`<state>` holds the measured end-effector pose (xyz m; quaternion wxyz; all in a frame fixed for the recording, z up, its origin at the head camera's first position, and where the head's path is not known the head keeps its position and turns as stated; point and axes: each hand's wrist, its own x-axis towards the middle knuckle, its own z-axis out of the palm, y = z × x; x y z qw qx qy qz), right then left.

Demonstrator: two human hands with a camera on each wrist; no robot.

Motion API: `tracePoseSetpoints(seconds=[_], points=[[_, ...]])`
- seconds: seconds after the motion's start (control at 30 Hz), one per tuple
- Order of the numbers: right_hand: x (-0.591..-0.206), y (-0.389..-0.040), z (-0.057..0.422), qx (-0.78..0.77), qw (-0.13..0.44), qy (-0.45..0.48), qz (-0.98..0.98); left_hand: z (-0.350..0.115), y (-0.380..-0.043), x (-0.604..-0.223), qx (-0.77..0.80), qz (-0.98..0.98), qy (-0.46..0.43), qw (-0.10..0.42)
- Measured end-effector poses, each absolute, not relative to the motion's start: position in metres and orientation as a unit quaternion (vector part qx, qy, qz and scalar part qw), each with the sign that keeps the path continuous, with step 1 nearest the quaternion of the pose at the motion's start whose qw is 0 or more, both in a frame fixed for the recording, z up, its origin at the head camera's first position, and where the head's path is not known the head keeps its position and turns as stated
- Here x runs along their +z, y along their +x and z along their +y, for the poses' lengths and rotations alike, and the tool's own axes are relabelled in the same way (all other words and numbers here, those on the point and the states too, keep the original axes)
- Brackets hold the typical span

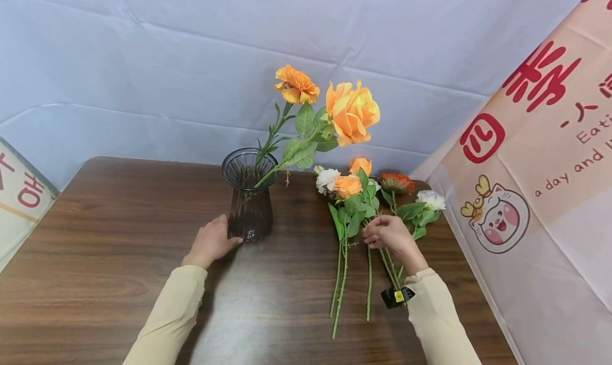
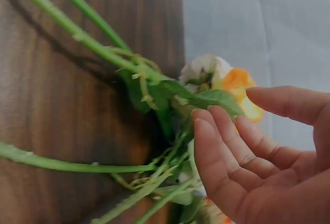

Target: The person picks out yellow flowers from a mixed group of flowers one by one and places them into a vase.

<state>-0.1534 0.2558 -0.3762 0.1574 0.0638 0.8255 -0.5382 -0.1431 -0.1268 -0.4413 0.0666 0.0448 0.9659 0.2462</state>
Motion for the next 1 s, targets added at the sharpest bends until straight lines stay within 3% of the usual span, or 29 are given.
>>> tracePoseSetpoints(seconds=[1.0], points=[[-0.435, -0.141, 0.245, -0.553, 0.256, 0.08, 0.789, -0.128, -0.144, -0.443, 0.244, 0.967, 0.05, 0.053]])
